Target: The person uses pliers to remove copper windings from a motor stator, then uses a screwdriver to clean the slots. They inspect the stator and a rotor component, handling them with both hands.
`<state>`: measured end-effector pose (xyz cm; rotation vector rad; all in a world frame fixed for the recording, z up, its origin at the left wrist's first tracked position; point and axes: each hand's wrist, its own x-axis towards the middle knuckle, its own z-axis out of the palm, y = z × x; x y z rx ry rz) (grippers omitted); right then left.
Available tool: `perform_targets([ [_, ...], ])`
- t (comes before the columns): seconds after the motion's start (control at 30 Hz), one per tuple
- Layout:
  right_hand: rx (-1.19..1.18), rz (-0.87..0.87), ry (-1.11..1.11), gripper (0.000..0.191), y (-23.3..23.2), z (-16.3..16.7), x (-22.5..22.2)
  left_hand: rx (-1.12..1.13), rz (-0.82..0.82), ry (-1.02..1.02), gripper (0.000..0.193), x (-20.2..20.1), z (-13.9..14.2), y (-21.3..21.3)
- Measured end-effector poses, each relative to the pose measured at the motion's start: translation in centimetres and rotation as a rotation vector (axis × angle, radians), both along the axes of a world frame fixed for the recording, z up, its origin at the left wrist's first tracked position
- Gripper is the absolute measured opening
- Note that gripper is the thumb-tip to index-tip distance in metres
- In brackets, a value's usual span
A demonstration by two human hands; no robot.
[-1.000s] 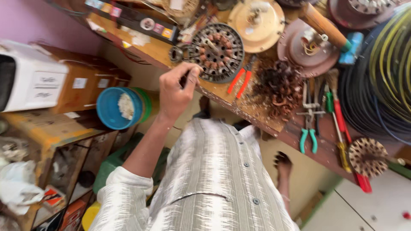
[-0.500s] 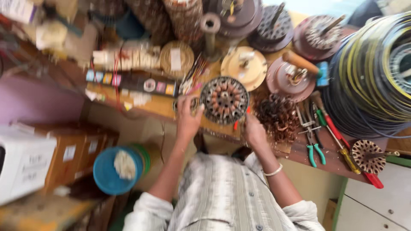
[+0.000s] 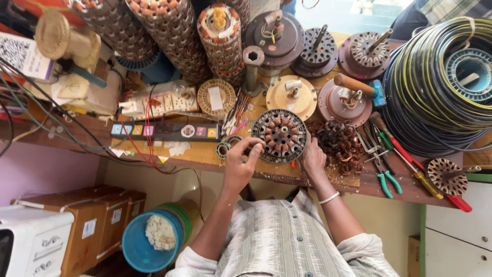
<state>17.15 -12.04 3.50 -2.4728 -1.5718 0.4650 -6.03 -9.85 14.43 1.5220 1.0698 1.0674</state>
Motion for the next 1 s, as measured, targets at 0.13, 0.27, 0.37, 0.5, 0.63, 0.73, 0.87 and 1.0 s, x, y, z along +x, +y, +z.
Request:
perform_targets([
  [0.13,0.124,0.021,-0.063,0.070,-0.3,-0.4,0.3,-0.100,-0.018,0.078,0.012,-0.5,0.0,-0.7],
  [0.27,-0.001,0.032,-0.051,0.086,0.3,-1.3,1.0,-0.174,-0.124,0.077,0.015,0.5,0.0,-2.5],
  [0.37,0.099,0.069,0.027,0.096,1.0,-1.3,1.7,-0.190,-0.215,0.104,0.016,1.8,0.0,-3.7],
  [0.5,-0.032,-0.312,0.750,0.083,1.0,-0.8,3.1,-0.102,-0.378,0.088,0.018,2.9,-0.2,-4.7],
  [0.63,0.223,-0.415,1.287,0.073,-2.1,0.3,5.4,-0.262,-0.451,0.099,0.028,4.3,-1.6,-5.5],
  [0.73,0.346,-0.419,1.546,0.052,-5.1,1.8,7.0,-0.194,-0.365,0.091,0.038,6.1,-3.6,-5.9],
  [0.87,0.494,-0.404,1.696,0.034,-7.6,3.6,7.0,-0.446,-0.460,-0.193,0.048,9.5,-6.5,-5.8],
  [1.0,0.619,-0.414,1.510,0.041,-7.8,4.1,5.6,-0.739,-0.519,-0.560,0.047,12.0,-7.8,-6.4],
])
